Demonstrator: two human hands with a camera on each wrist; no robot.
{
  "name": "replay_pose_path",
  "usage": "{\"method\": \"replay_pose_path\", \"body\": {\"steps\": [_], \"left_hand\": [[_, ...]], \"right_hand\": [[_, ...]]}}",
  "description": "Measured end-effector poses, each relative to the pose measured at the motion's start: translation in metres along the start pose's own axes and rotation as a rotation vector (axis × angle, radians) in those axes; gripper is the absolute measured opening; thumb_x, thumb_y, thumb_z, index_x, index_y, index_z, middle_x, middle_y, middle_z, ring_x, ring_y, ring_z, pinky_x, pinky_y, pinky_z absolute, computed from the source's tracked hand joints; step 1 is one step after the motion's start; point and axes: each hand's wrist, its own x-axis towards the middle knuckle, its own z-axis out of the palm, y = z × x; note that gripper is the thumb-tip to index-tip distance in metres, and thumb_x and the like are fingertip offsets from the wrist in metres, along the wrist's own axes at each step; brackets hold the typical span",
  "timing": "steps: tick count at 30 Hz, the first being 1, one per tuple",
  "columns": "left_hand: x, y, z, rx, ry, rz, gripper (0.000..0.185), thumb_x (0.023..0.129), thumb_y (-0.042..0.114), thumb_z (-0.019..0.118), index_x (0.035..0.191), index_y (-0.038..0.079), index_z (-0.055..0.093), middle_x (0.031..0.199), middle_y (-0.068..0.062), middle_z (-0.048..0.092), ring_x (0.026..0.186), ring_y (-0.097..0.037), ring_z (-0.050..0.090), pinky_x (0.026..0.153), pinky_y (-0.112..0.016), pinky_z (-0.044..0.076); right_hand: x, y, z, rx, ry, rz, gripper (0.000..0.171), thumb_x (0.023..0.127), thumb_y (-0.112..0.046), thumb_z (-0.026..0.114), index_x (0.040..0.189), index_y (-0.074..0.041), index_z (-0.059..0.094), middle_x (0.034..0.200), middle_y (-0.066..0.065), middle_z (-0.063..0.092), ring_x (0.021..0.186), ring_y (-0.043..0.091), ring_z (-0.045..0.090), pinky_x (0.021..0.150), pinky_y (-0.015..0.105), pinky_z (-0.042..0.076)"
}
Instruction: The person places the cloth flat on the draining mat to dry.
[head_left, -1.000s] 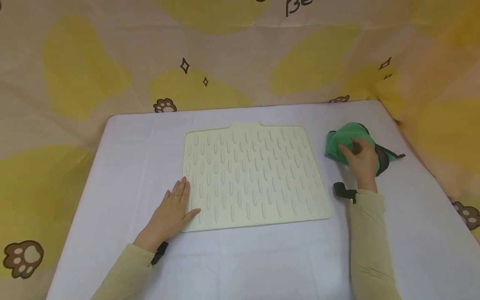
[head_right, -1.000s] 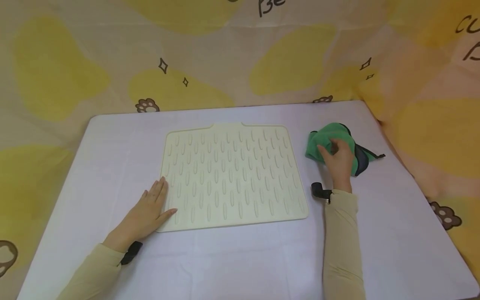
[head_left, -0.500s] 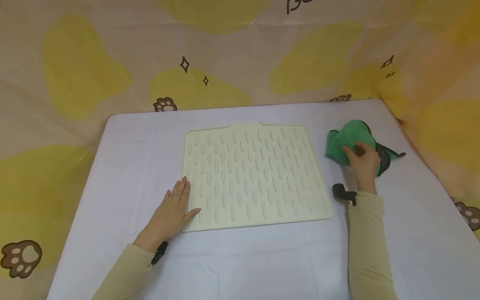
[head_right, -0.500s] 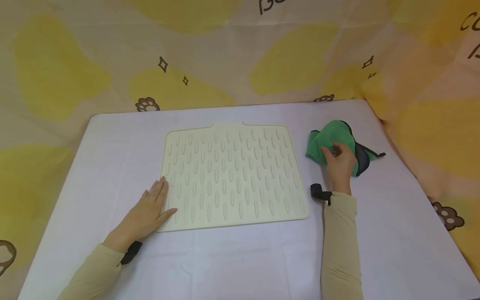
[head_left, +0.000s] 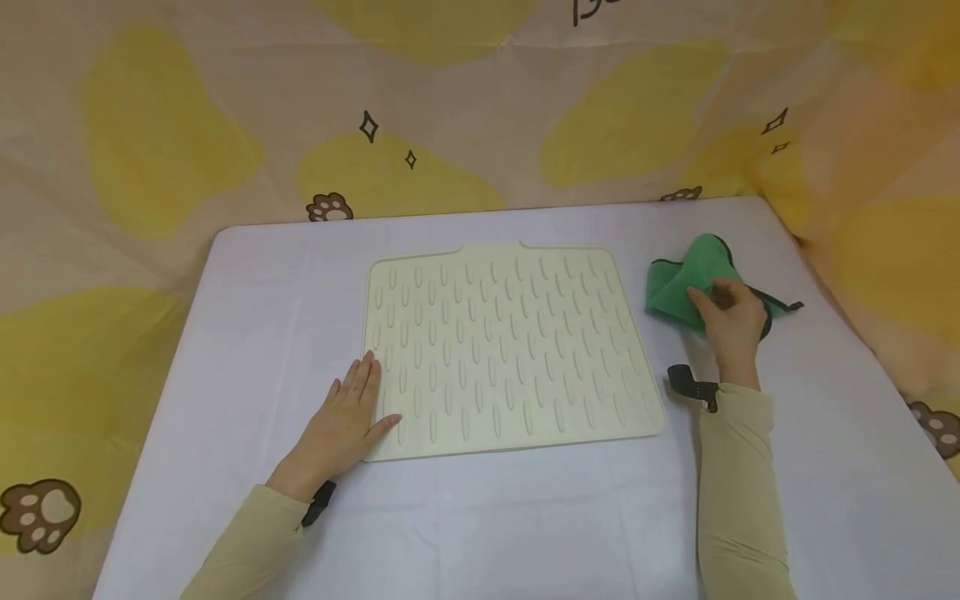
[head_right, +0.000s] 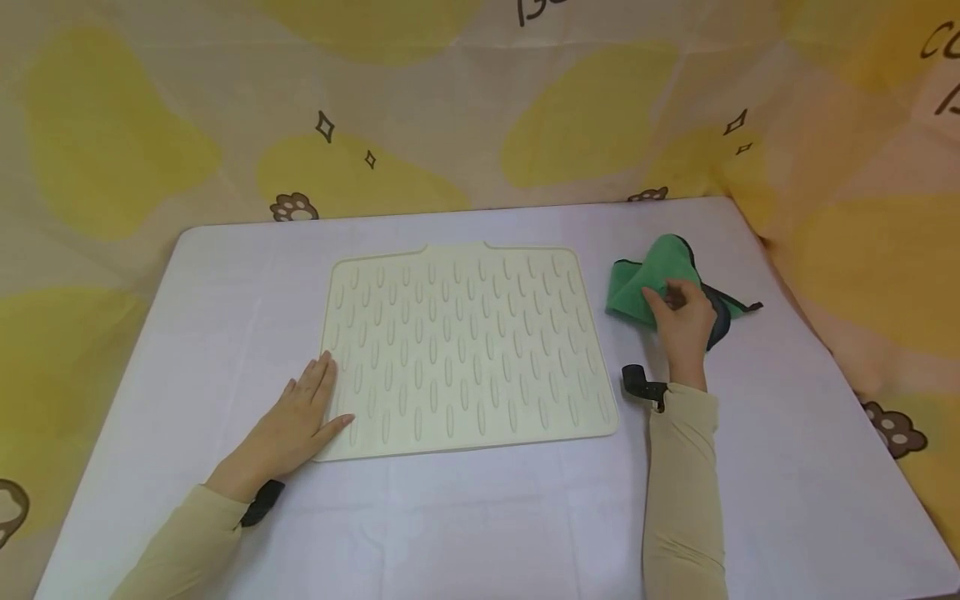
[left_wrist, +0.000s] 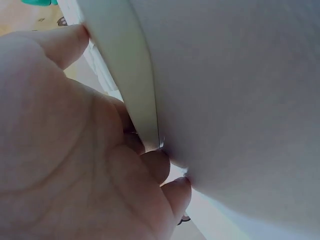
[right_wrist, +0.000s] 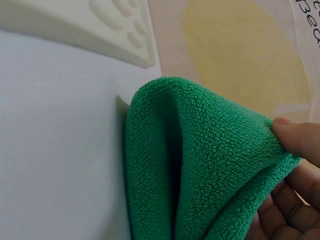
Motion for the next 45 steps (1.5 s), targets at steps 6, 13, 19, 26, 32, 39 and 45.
{"method": "replay_pose_path", "body": {"steps": [6,13,19,26,32,39,45], "left_hand": [[-0.001,0.000,0.000,0.009,0.006,0.005,0.079,0.097,0.039,0.050,0.143,-0.014,0.014,0.152,-0.028,0.006,0.140,-0.042,0.009,0.107,-0.059,0.018],[-0.002,0.002,-0.002,0.005,0.025,0.010,0.078,0.097,0.039,0.050,0.143,-0.014,0.015,0.152,-0.028,0.008,0.140,-0.041,0.010,0.107,-0.060,0.018],[-0.001,0.004,-0.004,0.007,0.026,0.008,0.078,0.097,0.038,0.050,0.143,-0.014,0.015,0.152,-0.028,0.009,0.140,-0.041,0.010,0.107,-0.059,0.018],[-0.001,0.003,-0.003,0.010,0.013,0.002,0.079,0.097,0.039,0.050,0.143,-0.014,0.014,0.152,-0.027,0.008,0.140,-0.041,0.009,0.108,-0.059,0.018],[-0.001,0.001,-0.001,0.008,0.002,0.000,0.079,0.097,0.039,0.049,0.144,-0.014,0.013,0.153,-0.027,0.006,0.140,-0.041,0.008,0.108,-0.058,0.017],[-0.002,0.002,-0.002,0.006,0.008,0.006,0.079,0.097,0.039,0.049,0.143,-0.014,0.014,0.153,-0.027,0.007,0.140,-0.041,0.009,0.108,-0.059,0.017],[-0.002,0.001,-0.001,0.015,0.010,0.007,0.078,0.097,0.039,0.049,0.143,-0.014,0.015,0.152,-0.028,0.007,0.140,-0.041,0.009,0.108,-0.058,0.017]], "right_hand": [[-0.002,-0.007,-0.001,0.053,-0.014,0.029,0.036,0.085,-0.017,0.071,0.112,0.006,0.064,0.082,-0.018,0.053,0.079,-0.003,0.050,0.068,0.015,0.040],[-0.003,-0.014,-0.002,0.107,-0.004,0.027,0.032,0.084,-0.013,0.071,0.109,0.006,0.064,0.083,-0.016,0.056,0.079,0.000,0.052,0.068,0.015,0.041],[-0.002,-0.019,-0.004,0.160,-0.005,0.040,0.025,0.084,-0.013,0.072,0.104,0.001,0.067,0.082,-0.015,0.058,0.080,0.002,0.054,0.070,0.016,0.042],[-0.004,-0.028,-0.008,0.226,0.019,0.030,0.016,0.082,-0.010,0.073,0.097,-0.005,0.069,0.080,-0.013,0.060,0.078,0.004,0.055,0.069,0.017,0.042],[-0.007,-0.038,-0.010,0.265,0.025,0.024,0.017,0.083,-0.010,0.072,0.098,-0.005,0.069,0.082,-0.012,0.061,0.080,0.006,0.056,0.070,0.019,0.043],[-0.011,-0.046,-0.011,0.369,0.031,0.021,0.014,0.080,-0.004,0.073,0.094,-0.005,0.071,0.081,-0.008,0.064,0.079,0.008,0.058,0.070,0.019,0.043],[-0.014,-0.053,-0.012,0.413,0.023,0.020,0.013,0.080,-0.002,0.074,0.092,-0.006,0.072,0.080,-0.007,0.065,0.077,0.009,0.057,0.068,0.019,0.044]]}}
